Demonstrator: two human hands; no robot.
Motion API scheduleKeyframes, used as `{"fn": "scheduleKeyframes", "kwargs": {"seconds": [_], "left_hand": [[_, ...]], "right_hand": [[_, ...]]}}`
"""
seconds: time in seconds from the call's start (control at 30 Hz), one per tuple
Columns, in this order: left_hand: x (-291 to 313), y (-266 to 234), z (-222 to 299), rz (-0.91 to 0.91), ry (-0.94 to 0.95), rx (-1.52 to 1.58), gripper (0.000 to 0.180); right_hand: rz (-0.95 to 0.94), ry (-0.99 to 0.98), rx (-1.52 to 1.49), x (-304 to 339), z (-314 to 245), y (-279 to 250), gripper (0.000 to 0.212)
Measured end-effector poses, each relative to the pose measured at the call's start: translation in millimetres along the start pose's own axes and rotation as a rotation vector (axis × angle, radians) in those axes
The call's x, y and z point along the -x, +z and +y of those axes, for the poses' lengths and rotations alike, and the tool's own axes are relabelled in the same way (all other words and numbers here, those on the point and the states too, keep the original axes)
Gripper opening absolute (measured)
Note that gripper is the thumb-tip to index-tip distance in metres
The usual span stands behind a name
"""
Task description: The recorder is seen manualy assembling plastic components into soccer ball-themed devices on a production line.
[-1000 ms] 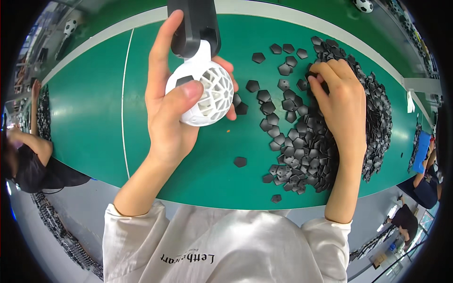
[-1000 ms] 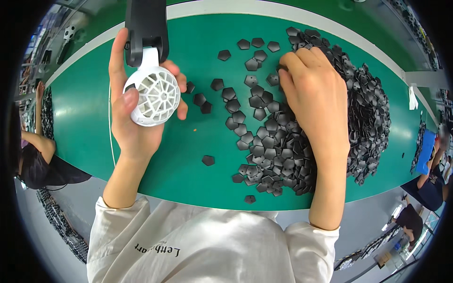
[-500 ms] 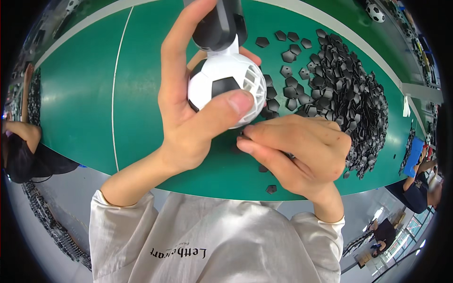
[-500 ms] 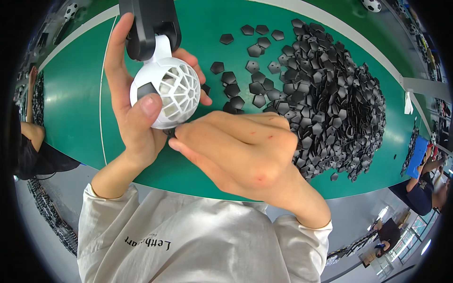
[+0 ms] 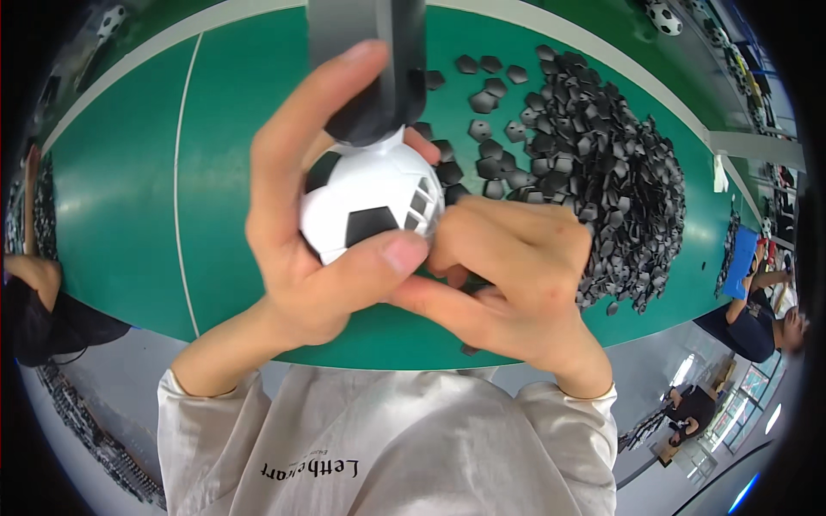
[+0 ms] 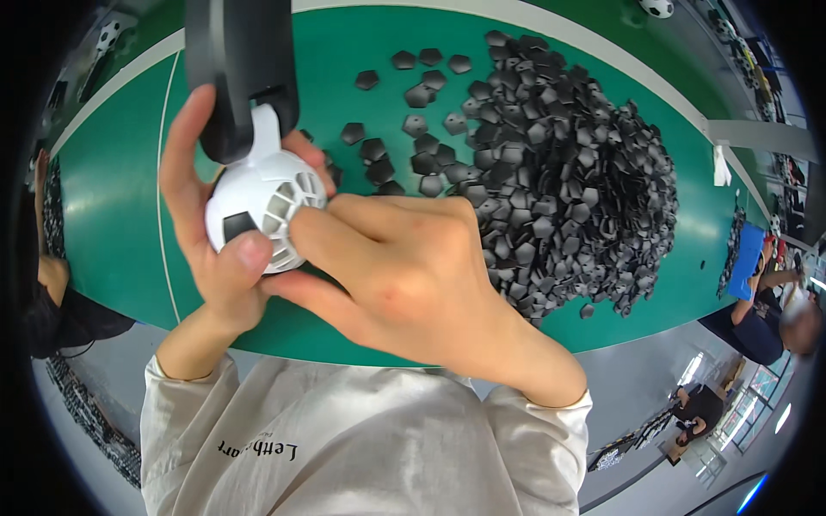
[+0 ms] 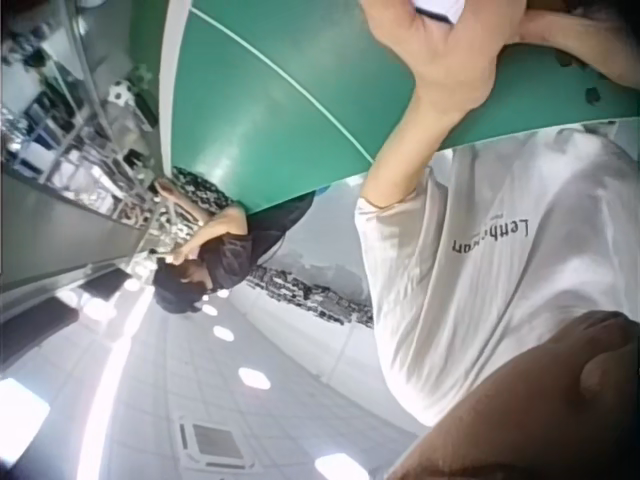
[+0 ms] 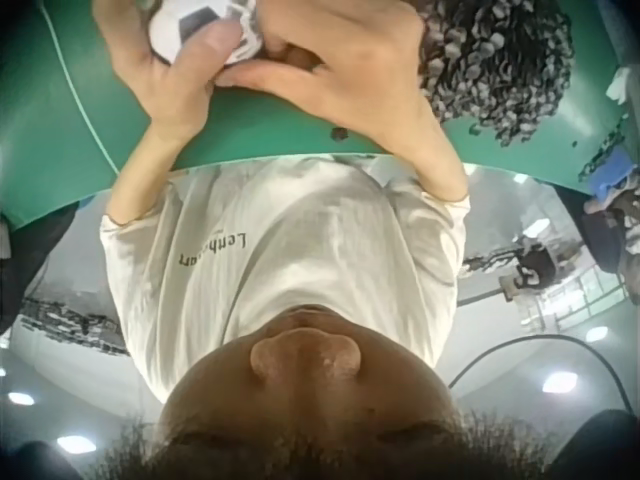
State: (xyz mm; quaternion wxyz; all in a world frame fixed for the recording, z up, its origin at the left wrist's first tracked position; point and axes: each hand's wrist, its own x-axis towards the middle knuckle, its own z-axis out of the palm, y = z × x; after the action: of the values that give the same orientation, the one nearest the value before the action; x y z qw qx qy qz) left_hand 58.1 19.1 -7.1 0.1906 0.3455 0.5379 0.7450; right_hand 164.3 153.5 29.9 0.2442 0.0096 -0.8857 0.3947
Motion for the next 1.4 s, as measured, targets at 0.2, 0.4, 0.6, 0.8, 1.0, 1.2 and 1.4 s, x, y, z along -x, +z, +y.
{"fn": "scheduleKeyframes", "kwargs": {"seconds": [0.2,0.4,0.6,0.8,1.0,1.2,1.4], "left_hand": [[-27,-19,14,-0.013,-0.076,0.128,0.092],[-34,-31,6,0.214,-0.226,0.067,0.068],[-25,-28,1,0.032,-0.136,0.079,0.071],[-23,-21,4,-0.012,-0.169,0.185,0.074],[-21,-20,11,-0.048,-0.324,0.282,0.086],[-11,-11,8,-0.062,-0.198,0.088,0.095],[-3,2,12,-0.059,-0.139,0.049,0.087]], "right_hand": [[0.132,0.307,0.204,-7,37,-55,0.011],[-0.039,0.118,0.516,-2,66,-29,0.016],[0.019,0.03,0.743,-8,73,-9,0.012],[0.172,0.199,0.26,-10,39,-20,0.011],[0.009,-0.072,-0.077,-2,8,-23,0.017],[0.077,-0.302,0.01,1,11,-15,0.024],[0.051,-0.219,0.138,3,4,-23,0.032]]}}
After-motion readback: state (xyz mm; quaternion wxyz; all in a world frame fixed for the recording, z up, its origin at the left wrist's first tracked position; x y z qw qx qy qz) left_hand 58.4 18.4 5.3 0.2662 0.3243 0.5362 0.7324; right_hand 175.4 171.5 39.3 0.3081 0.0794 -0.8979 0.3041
